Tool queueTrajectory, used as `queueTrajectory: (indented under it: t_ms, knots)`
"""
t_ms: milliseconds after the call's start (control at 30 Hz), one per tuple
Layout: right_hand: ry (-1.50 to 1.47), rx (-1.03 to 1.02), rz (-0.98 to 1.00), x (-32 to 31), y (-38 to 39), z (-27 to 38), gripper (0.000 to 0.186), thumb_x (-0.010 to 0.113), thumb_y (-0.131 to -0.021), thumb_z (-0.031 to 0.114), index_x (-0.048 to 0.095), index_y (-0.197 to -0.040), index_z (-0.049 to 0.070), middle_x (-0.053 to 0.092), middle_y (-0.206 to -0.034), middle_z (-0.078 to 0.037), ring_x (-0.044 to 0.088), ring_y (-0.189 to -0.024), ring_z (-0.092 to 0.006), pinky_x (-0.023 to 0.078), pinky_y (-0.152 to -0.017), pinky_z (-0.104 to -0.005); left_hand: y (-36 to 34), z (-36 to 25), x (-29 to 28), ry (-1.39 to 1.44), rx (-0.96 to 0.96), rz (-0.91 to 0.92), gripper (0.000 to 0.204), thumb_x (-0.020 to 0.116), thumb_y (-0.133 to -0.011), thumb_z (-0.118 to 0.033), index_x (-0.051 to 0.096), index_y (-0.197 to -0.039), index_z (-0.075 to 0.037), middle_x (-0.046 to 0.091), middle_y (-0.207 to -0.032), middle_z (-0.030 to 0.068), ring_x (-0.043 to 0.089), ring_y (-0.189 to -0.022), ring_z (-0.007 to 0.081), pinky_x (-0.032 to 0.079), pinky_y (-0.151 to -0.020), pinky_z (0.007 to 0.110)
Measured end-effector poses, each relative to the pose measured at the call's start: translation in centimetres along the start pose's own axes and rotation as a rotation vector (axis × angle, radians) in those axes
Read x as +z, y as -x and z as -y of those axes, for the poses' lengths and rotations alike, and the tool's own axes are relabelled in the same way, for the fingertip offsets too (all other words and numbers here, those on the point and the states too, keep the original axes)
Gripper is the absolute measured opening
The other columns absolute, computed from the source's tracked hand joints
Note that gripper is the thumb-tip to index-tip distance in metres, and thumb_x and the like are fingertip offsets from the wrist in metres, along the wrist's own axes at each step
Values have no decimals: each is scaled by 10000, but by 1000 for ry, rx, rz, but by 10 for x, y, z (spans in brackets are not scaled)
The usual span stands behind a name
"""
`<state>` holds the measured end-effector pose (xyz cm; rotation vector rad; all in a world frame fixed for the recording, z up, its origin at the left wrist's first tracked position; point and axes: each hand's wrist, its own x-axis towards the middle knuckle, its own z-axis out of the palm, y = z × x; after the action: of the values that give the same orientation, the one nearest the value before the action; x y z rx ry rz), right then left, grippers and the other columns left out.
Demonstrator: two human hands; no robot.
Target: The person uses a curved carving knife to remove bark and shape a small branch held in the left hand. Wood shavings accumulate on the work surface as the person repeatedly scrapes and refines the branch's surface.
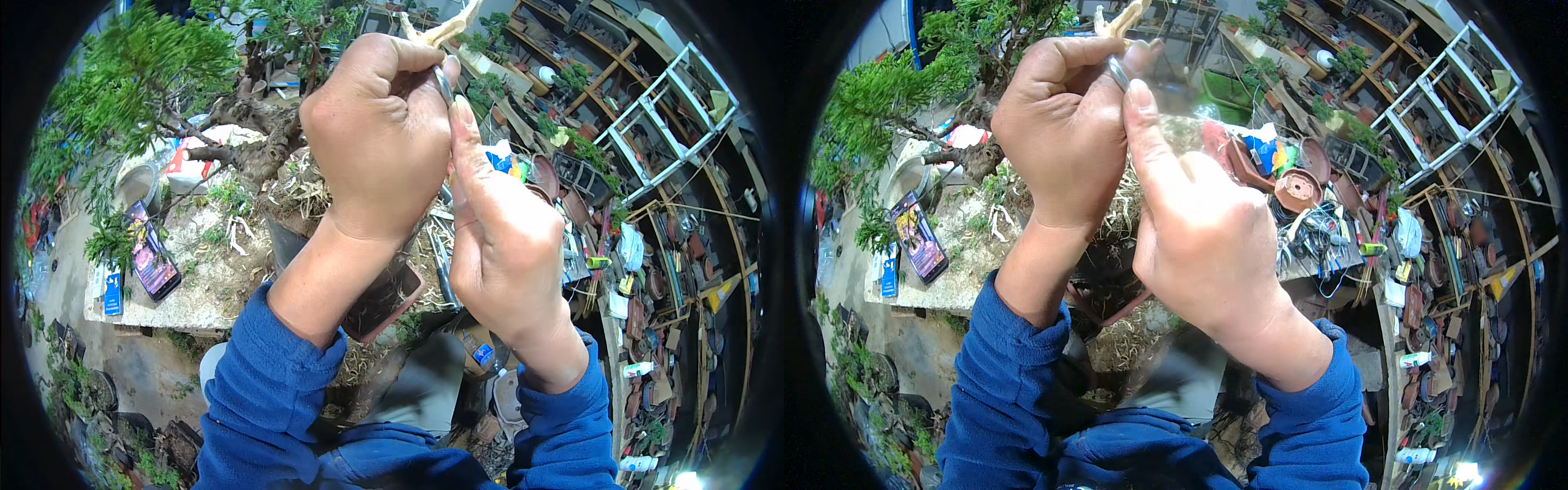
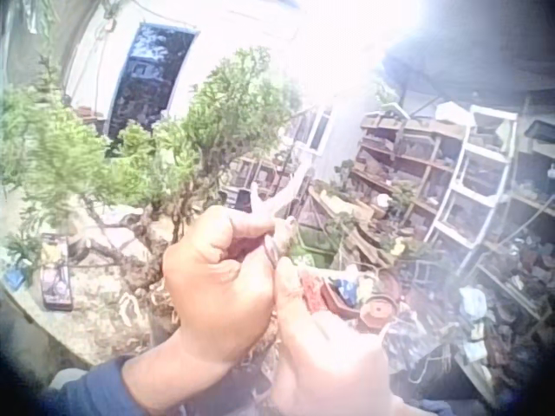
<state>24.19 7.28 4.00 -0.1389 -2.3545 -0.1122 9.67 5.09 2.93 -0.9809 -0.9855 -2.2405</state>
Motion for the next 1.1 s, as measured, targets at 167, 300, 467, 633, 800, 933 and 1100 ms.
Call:
queueTrajectory:
  t_ms: [167,300,467,633,800,933,1100]
  knots:
    - [-137,30,-28,-1,-4,11,711,639,-845,5,473,-1536,13,617,-747,-159,640,-656,-357,554,-970,-452,1,1,-5,20,-29,27,118,736,-853,49,691,-952,3,758,-808,125,760,-741,170,574,-655,271]
    - [-199,127,-4,1,2,25,640,623,-886,-37,482,-1510,-36,657,-978,-245,665,-863,-358,546,-847,-411,5,2,-9,-10,-38,39,279,754,-864,30,644,-1118,-5,761,-904,134,780,-833,205,599,-709,305]
    - [-290,208,-14,10,13,31,516,586,-938,-80,518,-1448,-113,636,-1340,-321,670,-1241,-349,492,-1031,-360,14,8,-18,-162,122,89,495,748,-849,59,572,-1308,-3,728,-1167,183,769,-1004,254,619,-852,352]
    - [-340,152,-78,25,25,28,507,575,-951,-69,508,-1450,-129,627,-1360,-315,661,-1227,-355,462,-1072,-401,20,11,-30,-225,256,157,622,721,-834,96,521,-1417,7,683,-1277,202,712,-1156,297,590,-954,373]
    - [-557,349,1,28,34,25,495,568,-975,-44,503,-1459,-123,657,-1331,-266,700,-1007,-253,523,-912,-343,17,3,-40,-240,206,226,508,701,-898,74,551,-1379,12,701,-1259,172,713,-1163,251,588,-940,330]
    - [-418,44,-218,36,24,9,486,574,-978,-33,515,-1454,-113,699,-1234,-217,638,-733,-150,496,-678,-263,9,-2,-38,-422,216,301,704,764,-769,-8,504,-1422,22,644,-1288,242,703,-1139,325,577,-941,397]
    - [-445,44,-220,38,10,-8,491,562,-983,-46,516,-1470,-85,741,-860,-101,542,-522,-51,450,-521,-207,4,-6,-29,-288,125,246,464,688,-854,33,568,-1301,9,711,-1110,217,761,-984,300,598,-840,362]
